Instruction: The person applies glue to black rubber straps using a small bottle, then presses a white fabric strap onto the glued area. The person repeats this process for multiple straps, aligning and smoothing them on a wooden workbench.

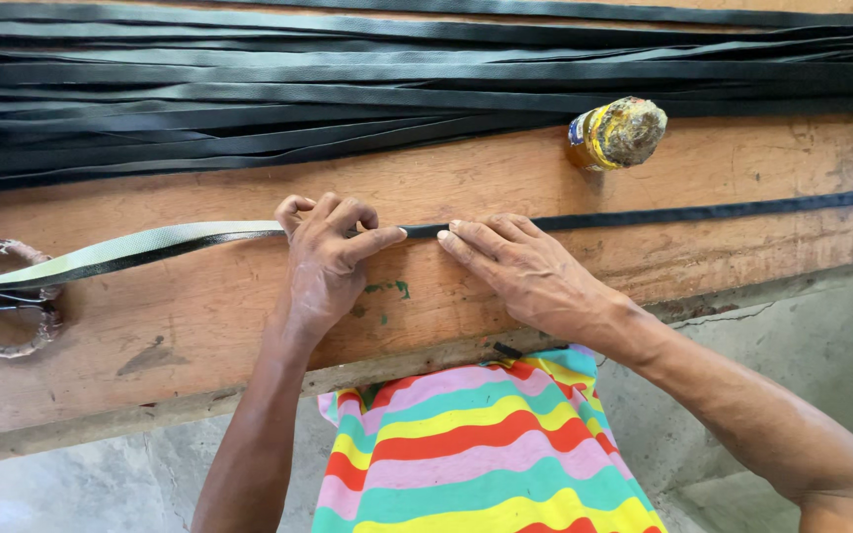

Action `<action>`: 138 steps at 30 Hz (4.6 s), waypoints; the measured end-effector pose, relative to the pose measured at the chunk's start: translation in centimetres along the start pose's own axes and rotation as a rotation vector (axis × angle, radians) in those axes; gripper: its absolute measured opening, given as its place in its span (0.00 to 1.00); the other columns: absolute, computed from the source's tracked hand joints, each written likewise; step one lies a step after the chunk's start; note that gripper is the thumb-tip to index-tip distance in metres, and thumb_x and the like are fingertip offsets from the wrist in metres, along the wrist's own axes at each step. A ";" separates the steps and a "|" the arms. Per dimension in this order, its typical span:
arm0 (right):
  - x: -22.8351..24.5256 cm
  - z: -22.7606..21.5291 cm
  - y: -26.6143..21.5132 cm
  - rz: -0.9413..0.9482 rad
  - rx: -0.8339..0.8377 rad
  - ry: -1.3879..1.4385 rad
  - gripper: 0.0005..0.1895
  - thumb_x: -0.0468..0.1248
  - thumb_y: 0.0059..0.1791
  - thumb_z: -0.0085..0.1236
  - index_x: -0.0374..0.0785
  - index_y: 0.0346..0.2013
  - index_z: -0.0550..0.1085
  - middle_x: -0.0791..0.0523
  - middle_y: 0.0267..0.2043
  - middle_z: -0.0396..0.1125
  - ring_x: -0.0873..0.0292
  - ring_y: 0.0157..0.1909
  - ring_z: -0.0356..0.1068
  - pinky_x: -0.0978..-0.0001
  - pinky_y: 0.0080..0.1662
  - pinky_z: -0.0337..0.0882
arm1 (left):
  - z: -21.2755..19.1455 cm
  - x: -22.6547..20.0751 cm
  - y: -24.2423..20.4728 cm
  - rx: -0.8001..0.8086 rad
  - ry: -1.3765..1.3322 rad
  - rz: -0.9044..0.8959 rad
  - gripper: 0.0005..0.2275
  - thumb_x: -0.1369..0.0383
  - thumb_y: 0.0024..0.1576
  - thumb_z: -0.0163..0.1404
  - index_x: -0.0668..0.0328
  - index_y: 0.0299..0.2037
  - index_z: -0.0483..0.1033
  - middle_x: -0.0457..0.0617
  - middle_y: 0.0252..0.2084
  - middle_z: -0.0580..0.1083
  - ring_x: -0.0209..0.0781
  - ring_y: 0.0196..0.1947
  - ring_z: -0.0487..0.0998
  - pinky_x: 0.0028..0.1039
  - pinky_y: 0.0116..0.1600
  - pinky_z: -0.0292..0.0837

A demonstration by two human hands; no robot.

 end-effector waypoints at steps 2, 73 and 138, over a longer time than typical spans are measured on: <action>0.1 -0.1 0.0 -0.006 -0.007 -0.005 0.36 0.27 0.41 0.52 0.32 0.66 0.63 0.47 0.65 0.59 0.44 0.64 0.60 0.51 0.65 0.60 | -0.1 -0.1 0.0 0.001 0.006 0.014 0.22 0.83 0.44 0.56 0.38 0.42 0.84 0.36 0.37 0.71 0.38 0.42 0.71 0.43 0.56 0.51; 1.4 0.6 1.8 -0.050 -0.126 -0.165 0.40 0.34 0.42 0.58 0.40 0.70 0.61 0.51 0.57 0.60 0.48 0.64 0.58 0.50 0.64 0.59 | -1.3 0.8 -1.8 -0.044 0.015 -0.058 0.16 0.73 0.49 0.59 0.38 0.46 0.84 0.42 0.38 0.72 0.39 0.43 0.72 0.43 0.55 0.52; -0.8 -0.7 -1.1 0.002 -0.065 0.044 0.23 0.28 0.41 0.53 0.31 0.51 0.70 0.48 0.63 0.63 0.45 0.65 0.63 0.54 0.63 0.62 | 1.1 -1.2 0.4 0.064 -0.066 0.005 0.23 0.83 0.41 0.56 0.42 0.44 0.84 0.37 0.41 0.75 0.40 0.47 0.73 0.43 0.55 0.52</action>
Point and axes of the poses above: each hand's wrist, its own y-axis towards the middle knuckle, its own z-axis out of the palm, x = y × z, the point moved 10 cm from there along y, towards the middle knuckle
